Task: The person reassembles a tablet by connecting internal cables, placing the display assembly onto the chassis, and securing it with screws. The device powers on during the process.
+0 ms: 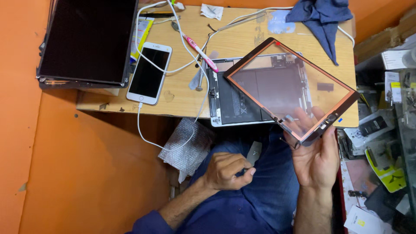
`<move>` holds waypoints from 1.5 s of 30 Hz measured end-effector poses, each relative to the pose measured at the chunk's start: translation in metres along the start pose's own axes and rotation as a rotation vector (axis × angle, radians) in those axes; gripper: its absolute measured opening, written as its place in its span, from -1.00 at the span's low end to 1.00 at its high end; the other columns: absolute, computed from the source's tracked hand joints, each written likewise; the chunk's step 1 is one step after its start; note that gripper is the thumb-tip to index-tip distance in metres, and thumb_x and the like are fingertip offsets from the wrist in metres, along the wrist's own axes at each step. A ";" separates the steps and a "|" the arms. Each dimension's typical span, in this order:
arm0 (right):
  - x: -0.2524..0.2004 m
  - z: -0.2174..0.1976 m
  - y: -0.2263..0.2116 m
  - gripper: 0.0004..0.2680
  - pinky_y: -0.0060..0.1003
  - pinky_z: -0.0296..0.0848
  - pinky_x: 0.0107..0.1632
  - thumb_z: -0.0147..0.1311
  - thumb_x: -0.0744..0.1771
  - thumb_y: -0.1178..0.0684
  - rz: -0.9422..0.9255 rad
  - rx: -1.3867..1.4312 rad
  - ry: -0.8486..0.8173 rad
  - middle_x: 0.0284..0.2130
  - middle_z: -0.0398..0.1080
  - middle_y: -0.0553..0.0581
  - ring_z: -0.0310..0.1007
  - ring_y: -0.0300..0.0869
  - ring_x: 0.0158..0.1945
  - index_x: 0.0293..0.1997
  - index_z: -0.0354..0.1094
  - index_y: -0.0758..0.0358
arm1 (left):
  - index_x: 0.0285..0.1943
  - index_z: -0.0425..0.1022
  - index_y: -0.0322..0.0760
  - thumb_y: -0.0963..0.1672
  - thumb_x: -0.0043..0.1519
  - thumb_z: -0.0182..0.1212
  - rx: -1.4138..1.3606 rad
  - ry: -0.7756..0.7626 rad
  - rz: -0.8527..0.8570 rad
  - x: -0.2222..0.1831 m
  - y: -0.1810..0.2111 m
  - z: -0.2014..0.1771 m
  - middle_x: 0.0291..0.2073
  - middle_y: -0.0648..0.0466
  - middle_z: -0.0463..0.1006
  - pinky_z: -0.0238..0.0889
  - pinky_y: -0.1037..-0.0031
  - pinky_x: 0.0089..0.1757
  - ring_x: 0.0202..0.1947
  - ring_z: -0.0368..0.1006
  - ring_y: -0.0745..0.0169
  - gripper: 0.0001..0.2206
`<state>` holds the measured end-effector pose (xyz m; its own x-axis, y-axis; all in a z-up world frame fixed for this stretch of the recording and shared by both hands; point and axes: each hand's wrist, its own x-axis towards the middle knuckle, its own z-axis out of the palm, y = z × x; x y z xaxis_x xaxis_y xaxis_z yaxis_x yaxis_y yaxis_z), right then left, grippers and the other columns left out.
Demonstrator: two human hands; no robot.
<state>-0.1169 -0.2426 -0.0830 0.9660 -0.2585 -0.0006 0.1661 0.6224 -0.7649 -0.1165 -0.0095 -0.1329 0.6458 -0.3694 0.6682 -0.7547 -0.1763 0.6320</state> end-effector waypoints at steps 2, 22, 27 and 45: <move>0.004 0.000 0.002 -0.63 0.13 0.45 0.30 -0.33 0.54 -0.11 -0.015 0.050 -0.010 0.31 0.29 0.45 0.43 0.16 0.25 0.51 0.04 0.32 | -0.31 0.49 -0.26 -0.17 0.29 0.26 0.011 0.100 0.212 0.032 0.010 -0.023 -0.46 0.10 0.56 0.43 0.42 -0.39 -0.49 0.56 0.19 -0.88; -0.080 -0.069 -0.049 -0.68 0.06 0.65 -0.07 -0.32 0.50 0.10 -0.338 0.317 0.207 0.06 0.41 0.57 0.58 0.22 -0.04 0.41 0.03 0.51 | -0.06 0.41 -0.39 -0.23 0.22 0.26 0.855 -0.016 -0.256 0.145 -0.061 -0.142 -0.10 -0.17 0.46 0.20 0.04 0.09 0.05 0.39 -0.20 -0.83; -0.087 -0.097 -0.049 -0.72 -0.01 0.66 -0.13 -0.29 0.55 0.08 -0.340 0.245 0.075 0.06 0.39 0.64 0.57 0.24 -0.10 0.37 0.05 0.54 | 0.08 0.44 -0.30 -0.25 0.25 0.21 1.095 0.070 -0.107 0.149 -0.056 -0.133 0.11 -0.10 0.49 0.07 -0.01 0.27 0.31 0.32 -0.20 -0.78; -0.046 -0.137 -0.049 -0.72 0.01 0.61 0.02 -0.32 0.61 -0.05 -0.381 -0.010 0.048 0.10 0.40 0.57 0.54 0.21 0.02 0.43 0.02 0.36 | 0.37 0.41 -0.09 0.11 0.27 0.17 0.570 -0.589 -0.011 0.138 -0.030 -0.077 0.43 -0.01 0.30 -0.09 -0.09 0.32 0.45 0.10 -0.15 -0.48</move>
<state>-0.1966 -0.3625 -0.1335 0.8249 -0.5042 0.2554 0.5096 0.4679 -0.7221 0.0042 0.0149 -0.0291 0.6066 -0.7555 0.2475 -0.7941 -0.5606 0.2347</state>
